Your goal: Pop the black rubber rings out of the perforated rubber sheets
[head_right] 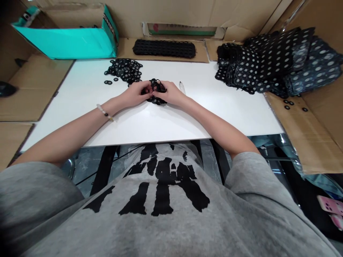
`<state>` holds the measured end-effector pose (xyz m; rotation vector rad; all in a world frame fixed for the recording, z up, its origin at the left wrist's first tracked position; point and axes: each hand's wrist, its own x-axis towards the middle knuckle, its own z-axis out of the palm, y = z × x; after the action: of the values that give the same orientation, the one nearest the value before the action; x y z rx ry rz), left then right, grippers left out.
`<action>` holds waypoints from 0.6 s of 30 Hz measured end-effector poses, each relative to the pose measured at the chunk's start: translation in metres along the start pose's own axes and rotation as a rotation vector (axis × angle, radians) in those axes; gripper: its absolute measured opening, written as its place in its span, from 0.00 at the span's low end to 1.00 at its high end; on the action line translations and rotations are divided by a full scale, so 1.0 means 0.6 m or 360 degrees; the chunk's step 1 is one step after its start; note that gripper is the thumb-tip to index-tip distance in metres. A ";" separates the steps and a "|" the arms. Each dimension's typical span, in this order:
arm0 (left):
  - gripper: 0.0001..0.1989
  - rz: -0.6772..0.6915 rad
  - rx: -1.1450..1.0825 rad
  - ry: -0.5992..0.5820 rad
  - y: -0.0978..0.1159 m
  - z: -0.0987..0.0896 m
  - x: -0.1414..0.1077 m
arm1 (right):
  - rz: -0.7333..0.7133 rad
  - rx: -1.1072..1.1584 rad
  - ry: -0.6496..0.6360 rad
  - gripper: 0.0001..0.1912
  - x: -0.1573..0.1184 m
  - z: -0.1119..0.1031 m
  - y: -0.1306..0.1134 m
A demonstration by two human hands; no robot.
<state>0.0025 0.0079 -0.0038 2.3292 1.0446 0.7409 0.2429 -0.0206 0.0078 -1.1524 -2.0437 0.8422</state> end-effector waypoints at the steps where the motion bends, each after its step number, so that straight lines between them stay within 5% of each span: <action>1: 0.11 0.0008 -0.0004 -0.0002 0.000 0.000 0.000 | 0.0002 0.0007 0.0006 0.24 0.000 -0.001 -0.001; 18: 0.10 0.0011 0.0000 -0.0002 0.004 -0.001 -0.001 | -0.0006 -0.0022 -0.0035 0.24 -0.002 0.000 -0.008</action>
<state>0.0028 0.0060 -0.0020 2.3343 1.0368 0.7421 0.2410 -0.0238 0.0111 -1.1510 -2.0719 0.8435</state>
